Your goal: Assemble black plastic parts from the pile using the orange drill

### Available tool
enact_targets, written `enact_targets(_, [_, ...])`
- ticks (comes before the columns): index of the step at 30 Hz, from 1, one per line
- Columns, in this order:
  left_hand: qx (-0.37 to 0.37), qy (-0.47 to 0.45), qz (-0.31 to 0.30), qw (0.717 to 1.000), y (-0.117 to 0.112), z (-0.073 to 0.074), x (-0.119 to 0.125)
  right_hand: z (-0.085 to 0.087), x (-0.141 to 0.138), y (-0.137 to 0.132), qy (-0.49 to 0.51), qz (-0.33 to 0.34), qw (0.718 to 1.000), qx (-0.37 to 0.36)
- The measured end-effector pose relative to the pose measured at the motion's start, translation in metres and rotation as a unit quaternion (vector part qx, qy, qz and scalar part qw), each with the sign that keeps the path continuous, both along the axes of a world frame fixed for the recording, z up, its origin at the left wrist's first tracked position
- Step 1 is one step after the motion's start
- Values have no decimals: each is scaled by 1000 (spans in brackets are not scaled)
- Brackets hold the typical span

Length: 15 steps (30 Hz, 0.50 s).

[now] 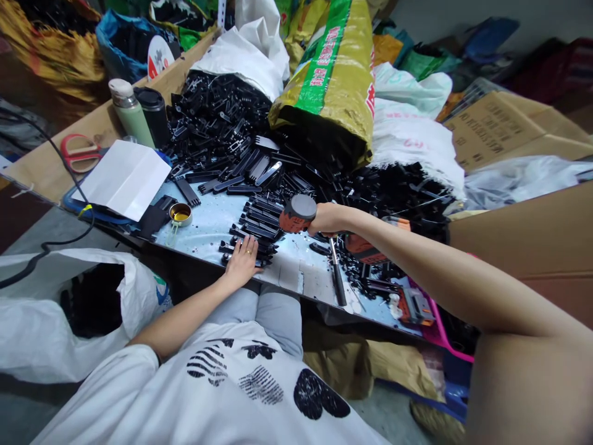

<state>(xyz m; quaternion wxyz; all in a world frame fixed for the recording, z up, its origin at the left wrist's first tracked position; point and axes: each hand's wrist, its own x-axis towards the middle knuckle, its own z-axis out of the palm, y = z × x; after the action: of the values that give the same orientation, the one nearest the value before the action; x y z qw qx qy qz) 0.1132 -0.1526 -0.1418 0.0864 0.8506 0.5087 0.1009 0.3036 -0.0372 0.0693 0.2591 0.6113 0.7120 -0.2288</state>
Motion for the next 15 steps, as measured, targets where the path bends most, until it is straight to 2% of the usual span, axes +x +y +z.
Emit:
enact_targets(3, [-2,-3,-3,1000,0,-1,0,-3,0,-5,-13,29,999,6])
enact_targets(6, [-12,6,2,1000,0,-1,1,4,-4,-17,-45,63,996,47])
enact_targets(9, [-12,15,12,1000,0,0,1,9,-11,-29,-56,74,995,32])
enact_targets(15, [-9,28,15,999,1,1,2,-10,-17,-34,-49,90,995,2])
